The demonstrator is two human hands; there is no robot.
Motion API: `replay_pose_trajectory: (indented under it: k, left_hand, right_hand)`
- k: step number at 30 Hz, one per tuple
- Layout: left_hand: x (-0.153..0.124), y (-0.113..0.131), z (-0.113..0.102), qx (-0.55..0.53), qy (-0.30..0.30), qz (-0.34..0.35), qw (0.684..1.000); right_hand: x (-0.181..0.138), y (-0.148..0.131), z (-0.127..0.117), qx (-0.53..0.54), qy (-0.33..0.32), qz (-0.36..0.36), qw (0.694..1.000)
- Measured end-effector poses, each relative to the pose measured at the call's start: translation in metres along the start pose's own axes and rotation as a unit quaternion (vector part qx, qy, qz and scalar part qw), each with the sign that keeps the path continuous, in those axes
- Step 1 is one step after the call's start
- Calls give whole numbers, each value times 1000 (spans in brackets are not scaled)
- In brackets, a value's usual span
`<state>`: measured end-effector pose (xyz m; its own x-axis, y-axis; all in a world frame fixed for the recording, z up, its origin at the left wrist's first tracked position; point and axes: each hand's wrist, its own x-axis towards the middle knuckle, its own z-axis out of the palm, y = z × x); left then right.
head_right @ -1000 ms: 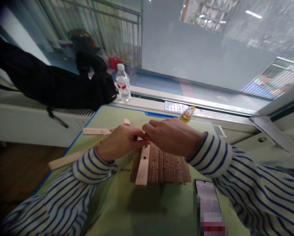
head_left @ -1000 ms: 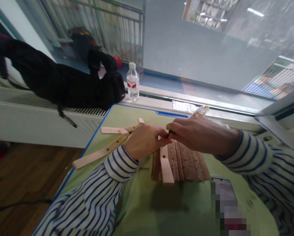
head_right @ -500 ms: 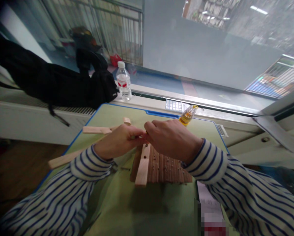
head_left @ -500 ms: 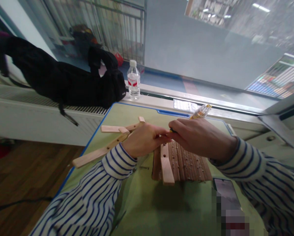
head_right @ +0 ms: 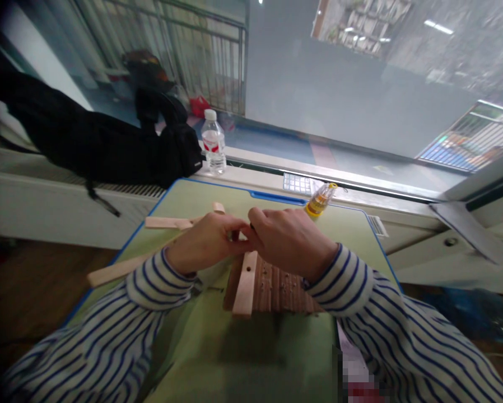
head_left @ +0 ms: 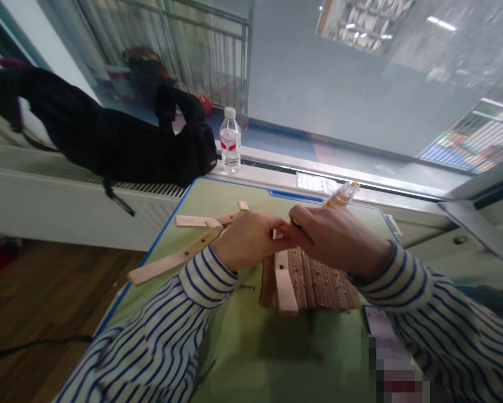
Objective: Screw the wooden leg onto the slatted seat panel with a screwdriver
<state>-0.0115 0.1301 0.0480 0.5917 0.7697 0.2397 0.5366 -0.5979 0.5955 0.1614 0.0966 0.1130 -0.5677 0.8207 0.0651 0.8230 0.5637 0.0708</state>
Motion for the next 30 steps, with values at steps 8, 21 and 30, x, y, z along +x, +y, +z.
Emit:
replay_pose_trajectory:
  k: [8, 21, 30]
  left_hand:
    - [0, 4, -2, 46, 24, -24, 998]
    - [-1, 2, -1, 4, 15, 6, 1000]
    - [-1, -2, -2, -27, -12, 12, 999]
  right_hand:
    - [5, -1, -12, 9, -30, -11, 999]
    - [8, 2, -29, -18, -76, -91, 993]
    - [5, -2, -22, -60, -49, -70, 995]
